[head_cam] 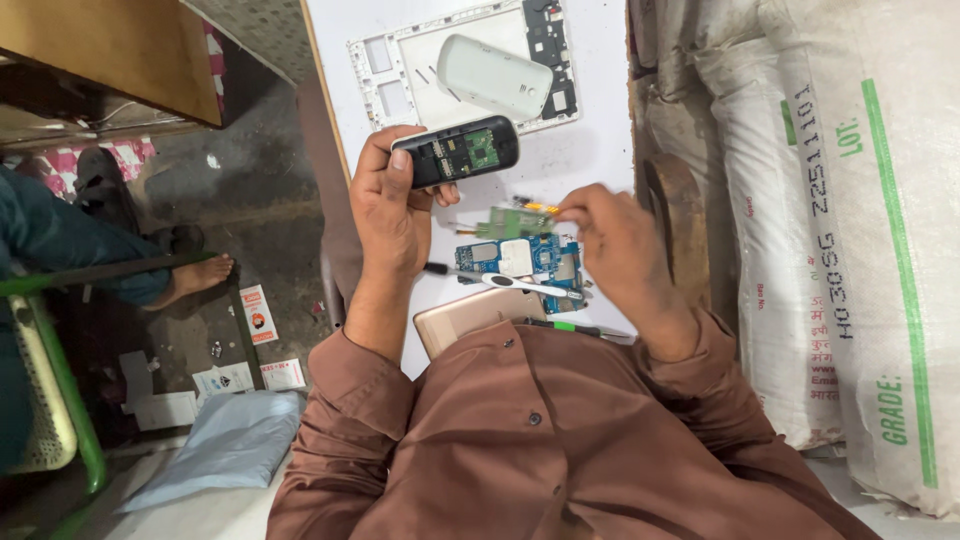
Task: The person sits at a workbench and repairs a feature phone, separating the keypad and housing from the body, handling the internal board, and using a small brush to clean the phone's components and interior. Disassembled covers and parts of other phones lie on the bench around them.
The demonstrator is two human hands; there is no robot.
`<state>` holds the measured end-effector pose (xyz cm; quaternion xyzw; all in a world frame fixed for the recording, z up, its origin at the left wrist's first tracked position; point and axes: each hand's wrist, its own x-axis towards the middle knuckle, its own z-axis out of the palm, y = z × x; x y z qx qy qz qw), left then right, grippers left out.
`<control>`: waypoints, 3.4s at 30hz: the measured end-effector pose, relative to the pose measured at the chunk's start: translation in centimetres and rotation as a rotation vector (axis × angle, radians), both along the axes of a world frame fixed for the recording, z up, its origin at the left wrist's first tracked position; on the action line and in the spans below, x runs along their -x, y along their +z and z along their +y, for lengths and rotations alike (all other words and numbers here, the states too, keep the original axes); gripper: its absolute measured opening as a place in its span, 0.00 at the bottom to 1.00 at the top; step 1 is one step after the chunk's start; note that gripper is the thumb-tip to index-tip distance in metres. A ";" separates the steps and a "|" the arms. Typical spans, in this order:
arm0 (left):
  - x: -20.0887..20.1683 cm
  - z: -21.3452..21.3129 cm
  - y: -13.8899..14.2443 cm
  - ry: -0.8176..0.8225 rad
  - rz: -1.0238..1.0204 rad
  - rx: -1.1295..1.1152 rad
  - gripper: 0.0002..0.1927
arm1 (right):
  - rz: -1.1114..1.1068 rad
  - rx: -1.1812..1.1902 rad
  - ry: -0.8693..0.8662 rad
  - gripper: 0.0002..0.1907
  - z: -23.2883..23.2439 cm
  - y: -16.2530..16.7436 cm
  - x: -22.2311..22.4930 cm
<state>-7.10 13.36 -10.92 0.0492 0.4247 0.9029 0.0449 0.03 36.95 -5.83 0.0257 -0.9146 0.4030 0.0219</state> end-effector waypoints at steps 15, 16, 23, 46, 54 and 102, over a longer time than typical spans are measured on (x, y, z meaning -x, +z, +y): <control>-0.3 -0.1 0.3 0.011 -0.031 -0.012 0.16 | -0.087 1.292 0.190 0.08 6.3 -2.4 0.2; -0.3 -0.1 0.3 0.012 -0.031 -0.010 0.16 | -0.072 1.295 0.199 0.07 6.6 -2.3 0.1; -0.2 0.0 0.5 0.009 -0.023 -0.005 0.16 | 0.165 1.207 0.175 0.12 6.7 -4.2 -0.7; -0.3 0.1 -0.3 -0.009 -0.012 0.058 0.16 | 0.283 0.077 0.031 0.09 1.7 -2.0 -3.2; -0.2 0.2 -0.4 -0.017 -0.008 0.063 0.15 | 0.186 0.127 -0.026 0.09 1.3 -0.8 -3.1; -0.4 0.4 -0.7 -0.015 0.024 0.132 0.15 | 0.144 0.151 -0.040 0.03 1.5 -0.7 -3.3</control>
